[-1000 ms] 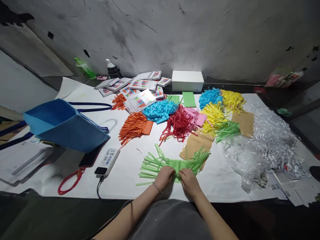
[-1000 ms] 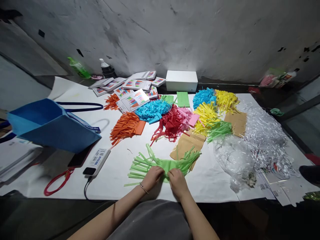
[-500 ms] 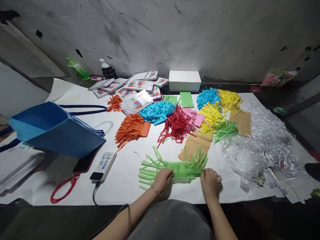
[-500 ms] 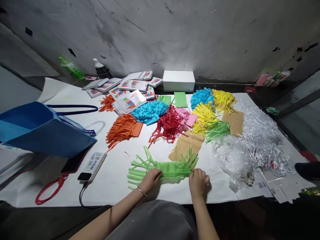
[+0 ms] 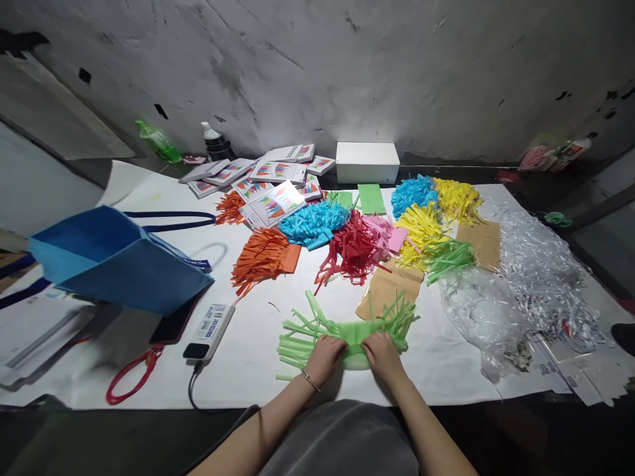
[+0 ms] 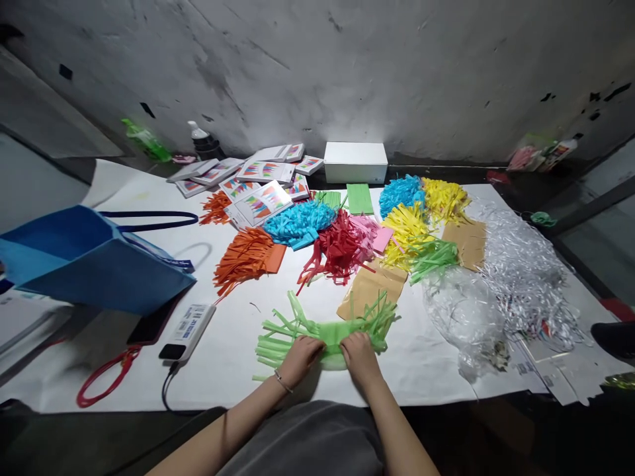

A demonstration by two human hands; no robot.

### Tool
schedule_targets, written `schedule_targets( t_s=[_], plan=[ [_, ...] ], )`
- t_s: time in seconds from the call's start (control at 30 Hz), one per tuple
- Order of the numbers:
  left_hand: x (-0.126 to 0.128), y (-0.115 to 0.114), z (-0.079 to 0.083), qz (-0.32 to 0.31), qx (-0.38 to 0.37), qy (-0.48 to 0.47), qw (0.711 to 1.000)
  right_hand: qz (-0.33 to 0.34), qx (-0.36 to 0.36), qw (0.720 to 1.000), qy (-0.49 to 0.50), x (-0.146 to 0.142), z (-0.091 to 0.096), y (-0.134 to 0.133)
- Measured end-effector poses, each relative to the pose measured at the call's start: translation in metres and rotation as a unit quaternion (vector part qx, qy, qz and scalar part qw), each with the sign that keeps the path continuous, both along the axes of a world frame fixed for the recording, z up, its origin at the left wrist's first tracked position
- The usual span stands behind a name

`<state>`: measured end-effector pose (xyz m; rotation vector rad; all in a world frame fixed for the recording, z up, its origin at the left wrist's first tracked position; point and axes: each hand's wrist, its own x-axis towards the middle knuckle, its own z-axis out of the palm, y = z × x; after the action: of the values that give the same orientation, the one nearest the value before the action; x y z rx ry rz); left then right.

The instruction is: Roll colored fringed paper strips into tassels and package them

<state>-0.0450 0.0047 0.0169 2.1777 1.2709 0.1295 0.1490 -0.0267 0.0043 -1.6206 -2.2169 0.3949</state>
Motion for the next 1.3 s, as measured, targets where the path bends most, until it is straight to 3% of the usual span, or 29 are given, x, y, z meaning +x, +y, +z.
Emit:
schedule_targets(
  t_s=[0.17, 0.4, 0.5, 0.6, 0.7, 0.83, 0.93, 1.0, 1.13, 1.23, 1.3],
  plan=[
    [0.006, 0.018, 0.001, 0.087, -0.044, 0.035, 0.995, -0.07, -0.027, 0.997, -0.009, 0.011, -0.006, 0.007],
    [0.014, 0.039, 0.008, 0.161, -0.068, 0.083, 0.981, -0.147, -0.012, 0.987, -0.06, -0.002, -0.005, 0.035],
    [0.016, 0.045, 0.008, 0.176, -0.073, 0.101, 0.976, -0.133, 0.019, 0.988, -0.072, -0.002, 0.0, 0.033],
    [0.018, 0.049, 0.008, 0.181, -0.073, 0.114, 0.974, -0.04, 0.048, 0.996, -0.065, 0.0, 0.002, 0.023],
    [0.017, 0.046, 0.014, 0.176, -0.058, 0.117, 0.976, 0.034, 0.063, 0.996, -0.056, 0.0, -0.003, 0.014],
    [0.013, 0.026, 0.019, 0.116, 0.039, 0.075, 0.99, 0.016, 0.07, 0.996, -0.05, -0.003, -0.01, 0.011],
    [0.01, 0.01, 0.009, 0.035, 0.164, 0.032, 0.985, -0.004, 0.066, 0.997, -0.043, -0.008, -0.008, 0.011],
    [0.009, 0.004, -0.001, 0.02, 0.204, 0.022, 0.979, 0.0, 0.064, 0.997, -0.041, -0.012, -0.005, 0.01],
    [0.002, 0.004, -0.014, -0.008, 0.194, 0.002, 0.981, 0.02, 0.061, 0.997, -0.044, -0.013, -0.005, 0.008],
    [-0.006, 0.005, -0.014, -0.023, 0.165, -0.006, 0.986, 0.017, 0.059, 0.997, -0.046, -0.004, -0.008, 0.007],
    [-0.01, 0.005, -0.011, -0.001, 0.153, 0.001, 0.988, 0.005, 0.056, 0.997, -0.045, 0.001, -0.009, 0.007]
  ],
)
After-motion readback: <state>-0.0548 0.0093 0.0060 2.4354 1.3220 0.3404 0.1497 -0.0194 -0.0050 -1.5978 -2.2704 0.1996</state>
